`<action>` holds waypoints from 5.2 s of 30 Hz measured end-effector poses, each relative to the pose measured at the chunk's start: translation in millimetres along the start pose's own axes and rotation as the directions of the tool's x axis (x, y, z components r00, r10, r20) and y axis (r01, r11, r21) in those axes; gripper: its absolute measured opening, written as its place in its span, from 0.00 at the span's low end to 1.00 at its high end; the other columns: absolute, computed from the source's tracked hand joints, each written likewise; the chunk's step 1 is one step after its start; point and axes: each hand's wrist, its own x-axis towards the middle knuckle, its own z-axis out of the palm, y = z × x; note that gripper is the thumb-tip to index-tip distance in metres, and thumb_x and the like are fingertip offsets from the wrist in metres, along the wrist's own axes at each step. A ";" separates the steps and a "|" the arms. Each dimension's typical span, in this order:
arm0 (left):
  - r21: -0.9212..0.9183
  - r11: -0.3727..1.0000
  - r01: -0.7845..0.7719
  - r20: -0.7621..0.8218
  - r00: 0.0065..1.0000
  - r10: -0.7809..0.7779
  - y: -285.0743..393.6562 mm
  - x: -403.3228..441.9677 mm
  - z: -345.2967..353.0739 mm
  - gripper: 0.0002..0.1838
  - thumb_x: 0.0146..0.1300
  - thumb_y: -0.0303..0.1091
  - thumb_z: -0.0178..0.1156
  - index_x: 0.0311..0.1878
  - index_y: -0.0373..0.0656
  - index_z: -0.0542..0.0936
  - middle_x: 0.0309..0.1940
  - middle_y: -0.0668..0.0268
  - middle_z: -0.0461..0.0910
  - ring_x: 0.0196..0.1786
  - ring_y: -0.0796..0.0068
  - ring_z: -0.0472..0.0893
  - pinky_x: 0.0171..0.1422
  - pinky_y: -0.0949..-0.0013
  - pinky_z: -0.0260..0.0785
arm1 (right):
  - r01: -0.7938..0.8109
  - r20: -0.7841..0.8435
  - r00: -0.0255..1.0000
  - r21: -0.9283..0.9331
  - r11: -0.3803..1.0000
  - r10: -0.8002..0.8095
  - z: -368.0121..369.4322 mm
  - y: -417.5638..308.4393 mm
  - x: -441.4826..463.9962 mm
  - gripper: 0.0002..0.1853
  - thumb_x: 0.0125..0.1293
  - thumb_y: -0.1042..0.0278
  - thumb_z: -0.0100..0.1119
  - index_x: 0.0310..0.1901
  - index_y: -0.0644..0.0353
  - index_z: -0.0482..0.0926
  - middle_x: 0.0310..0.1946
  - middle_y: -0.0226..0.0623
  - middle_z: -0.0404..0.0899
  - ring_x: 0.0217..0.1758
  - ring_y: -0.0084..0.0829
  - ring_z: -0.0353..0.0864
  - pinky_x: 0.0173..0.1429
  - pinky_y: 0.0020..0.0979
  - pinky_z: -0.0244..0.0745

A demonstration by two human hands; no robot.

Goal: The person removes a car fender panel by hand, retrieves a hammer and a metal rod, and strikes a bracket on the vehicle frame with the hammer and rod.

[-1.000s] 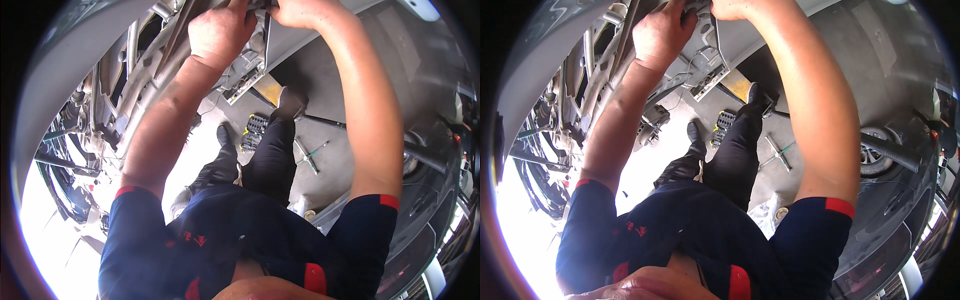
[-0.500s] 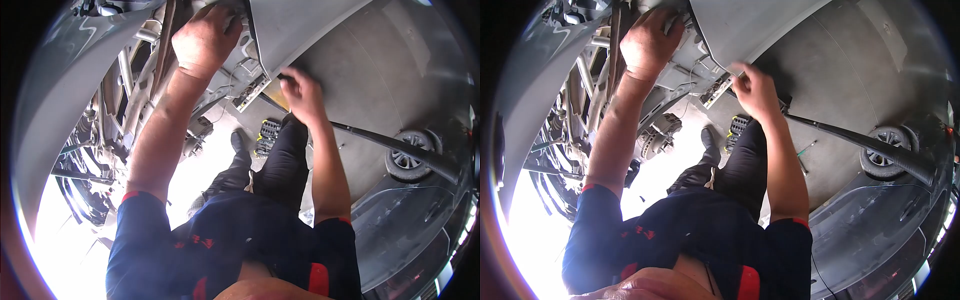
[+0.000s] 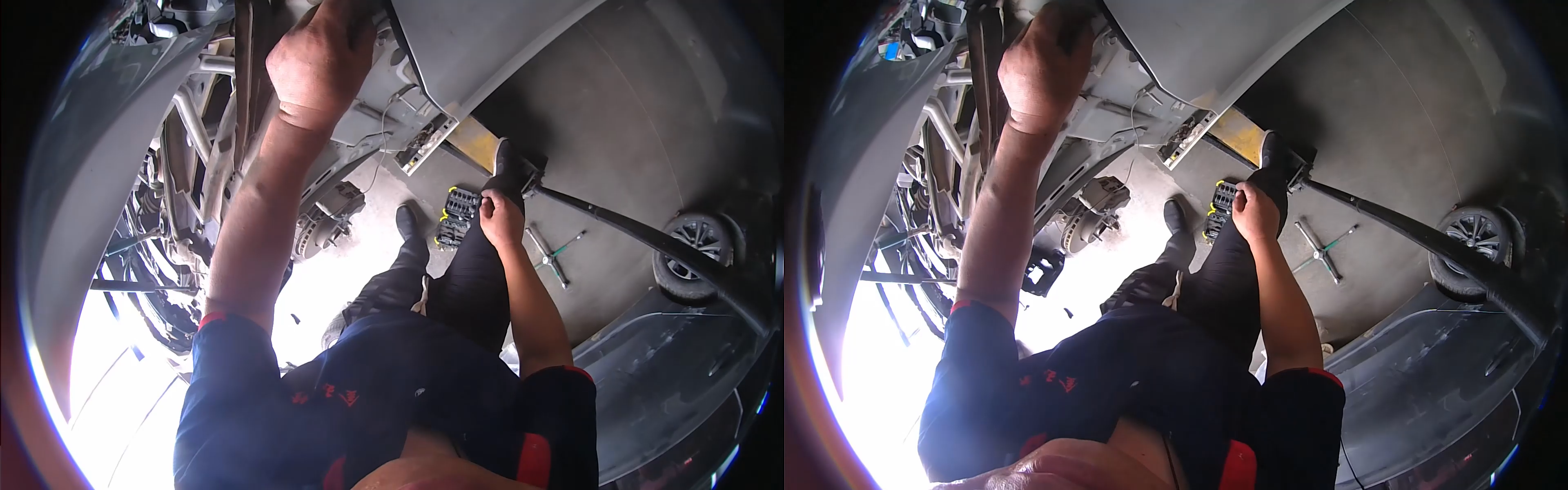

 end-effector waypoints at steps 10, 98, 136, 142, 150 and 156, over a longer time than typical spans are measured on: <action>0.083 0.997 0.001 0.032 0.999 -0.004 -22.4 -4.2 16.0 0.10 0.65 0.46 0.70 0.46 0.57 0.87 0.35 0.68 0.90 0.35 0.61 0.90 0.38 0.61 0.82 | 0.020 -0.049 0.999 -0.007 1.000 -0.020 -0.6 6.4 7.4 0.06 0.66 0.67 0.62 0.43 0.50 0.83 0.40 0.39 0.88 0.44 0.49 0.87 0.47 0.46 0.82; -0.097 0.866 -0.491 0.204 0.841 0.500 -136.7 -176.3 -136.3 0.22 0.59 0.30 0.61 0.58 0.45 0.85 0.68 0.52 0.75 0.69 0.48 0.75 0.75 0.50 0.68 | -0.694 0.512 0.389 0.709 -0.121 0.766 174.2 75.4 -444.9 0.07 0.74 0.68 0.52 0.34 0.48 0.73 0.24 0.23 0.70 0.21 0.19 0.65 0.26 0.25 0.65; 0.370 0.563 -0.739 0.366 0.673 0.643 -130.9 -237.4 -143.7 0.21 0.59 0.52 0.62 0.52 0.54 0.87 0.66 0.49 0.69 0.63 0.36 0.74 0.65 0.38 0.72 | 0.026 0.591 0.054 0.805 -0.593 0.805 502.7 -329.8 -750.0 0.14 0.71 0.65 0.60 0.49 0.66 0.86 0.28 0.35 0.82 0.27 0.27 0.78 0.30 0.30 0.75; 0.395 0.572 -0.719 0.552 0.683 0.478 -110.5 -251.8 -159.7 0.25 0.62 0.54 0.61 0.58 0.52 0.85 0.67 0.44 0.68 0.65 0.34 0.73 0.66 0.36 0.73 | 0.187 0.584 0.000 0.798 -0.573 0.812 534.0 -356.2 -828.5 0.20 0.73 0.68 0.55 0.62 0.65 0.80 0.37 0.38 0.84 0.32 0.29 0.82 0.37 0.32 0.81; -0.069 0.549 -0.833 0.863 0.226 0.452 -52.9 -371.8 -108.6 0.30 0.67 0.49 0.60 0.60 0.31 0.78 0.61 0.38 0.76 0.61 0.32 0.78 0.69 0.41 0.71 | 0.490 0.668 -0.149 0.690 -0.533 0.729 575.8 -402.5 -874.4 0.20 0.72 0.68 0.53 0.62 0.61 0.80 0.34 0.35 0.82 0.29 0.26 0.80 0.34 0.30 0.80; -0.798 0.191 -0.571 0.569 -0.611 0.550 71.4 -554.8 -94.2 0.15 0.68 0.34 0.61 0.52 0.35 0.86 0.48 0.49 0.88 0.55 0.51 0.87 0.61 0.59 0.77 | 0.531 0.715 -0.134 0.637 -0.559 0.687 586.3 -435.2 -835.5 0.17 0.72 0.66 0.57 0.57 0.61 0.84 0.34 0.38 0.86 0.30 0.29 0.84 0.34 0.32 0.82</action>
